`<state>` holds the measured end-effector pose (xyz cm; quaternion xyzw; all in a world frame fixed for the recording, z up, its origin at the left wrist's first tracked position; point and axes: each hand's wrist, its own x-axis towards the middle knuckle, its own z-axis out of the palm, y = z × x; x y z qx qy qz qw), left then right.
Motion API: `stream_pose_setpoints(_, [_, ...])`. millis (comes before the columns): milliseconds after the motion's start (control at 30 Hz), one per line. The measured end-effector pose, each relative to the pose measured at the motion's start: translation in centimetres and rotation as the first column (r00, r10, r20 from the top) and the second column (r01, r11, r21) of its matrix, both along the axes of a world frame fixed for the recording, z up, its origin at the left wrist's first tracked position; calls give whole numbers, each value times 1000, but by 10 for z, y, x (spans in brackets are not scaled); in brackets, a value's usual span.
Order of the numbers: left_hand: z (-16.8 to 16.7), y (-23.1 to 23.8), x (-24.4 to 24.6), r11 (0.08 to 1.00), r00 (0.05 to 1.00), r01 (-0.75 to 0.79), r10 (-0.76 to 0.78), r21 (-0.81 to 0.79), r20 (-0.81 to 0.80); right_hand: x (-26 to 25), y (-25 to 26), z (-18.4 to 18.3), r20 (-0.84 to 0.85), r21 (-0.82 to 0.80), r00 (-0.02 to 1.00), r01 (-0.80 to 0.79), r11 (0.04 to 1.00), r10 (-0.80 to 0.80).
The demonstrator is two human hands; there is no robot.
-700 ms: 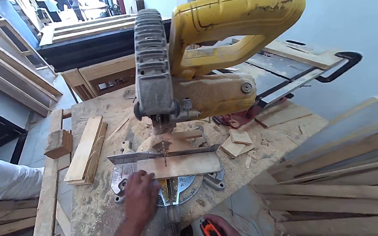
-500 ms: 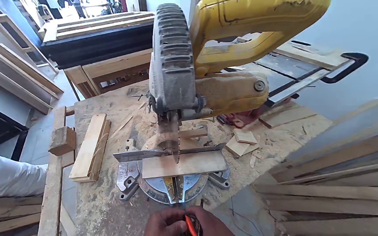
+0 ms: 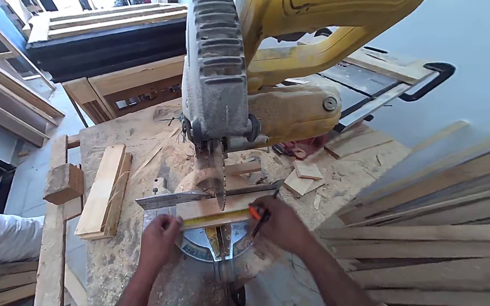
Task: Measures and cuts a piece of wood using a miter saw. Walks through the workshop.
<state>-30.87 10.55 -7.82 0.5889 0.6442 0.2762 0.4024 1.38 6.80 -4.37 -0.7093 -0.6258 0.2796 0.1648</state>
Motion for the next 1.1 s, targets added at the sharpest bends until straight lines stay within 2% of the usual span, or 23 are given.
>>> stream_pose_setpoints(67, [-13, 18, 1, 998, 981, -63, 67, 26, -183, 34, 13, -12, 106, 13, 993, 50, 999, -51])
stream_pose_setpoints(133, [-25, 26, 7, 996, 952, -73, 84, 50, -293, 53, 22, -17, 164, -5, 985, 54, 999, -52])
stream_pose_setpoints(367, [-30, 20, 16, 975, 931, -151, 196, 164, -308, 63, 44, -8, 198, -86, 979, -26, 996, 42])
stream_pose_setpoints(467, [-17, 18, 24, 973, 864, -43, 150, 226, -480, 62, 51, -8, 215, -101, 976, 48, 994, -25])
stream_pose_setpoints(567, [-13, 18, 37, 909, 763, 170, 123, 381, -634, 56, 56, -5, 282, -128, 955, 130, 983, -90])
stream_pose_setpoints(667, [-13, 21, 62, 894, 698, 320, 1, 313, -716, 46, 60, -4, 355, -146, 927, 183, 972, -122])
stream_pose_setpoints(733, [-15, 25, 83, 927, 672, 339, -121, 158, -731, 41, 58, -3, 413, -109, 903, 179, 978, -119])
stream_pose_setpoints(800, [-14, 29, 102, 952, 692, 306, -229, -9, -684, 36, 48, -1, 447, 85, 878, 148, 985, -170])
stream_pose_setpoints(867, [-15, 32, 112, 958, 735, 280, -259, -67, -627, 34, 30, -3, 343, 429, 908, 77, 900, -242])
stream_pose_setpoints(933, [-22, 33, 115, 962, 781, 266, -251, -59, -572, 24, 14, -8, 89, 694, 984, 48, 719, -152])
stream_pose_setpoints(967, [-28, 32, 114, 964, 799, 263, -233, -25, -554, 15, 9, -12, -72, 725, 997, 70, 685, -25])
stream_pose_setpoints(1000, [-33, 31, 112, 964, 813, 264, -215, 12, -541, 4, 5, -18, -250, 700, 962, 99, 707, 113])
stream_pose_setpoints(1033, [-37, 29, 111, 963, 827, 263, -195, 57, -528, -7, 4, -26, -397, 632, 895, 108, 768, 201])
stream_pose_setpoints(1100, [-44, 27, 109, 957, 846, 260, -160, 131, -508, -21, 10, -43, -532, 450, 824, 81, 889, 195])
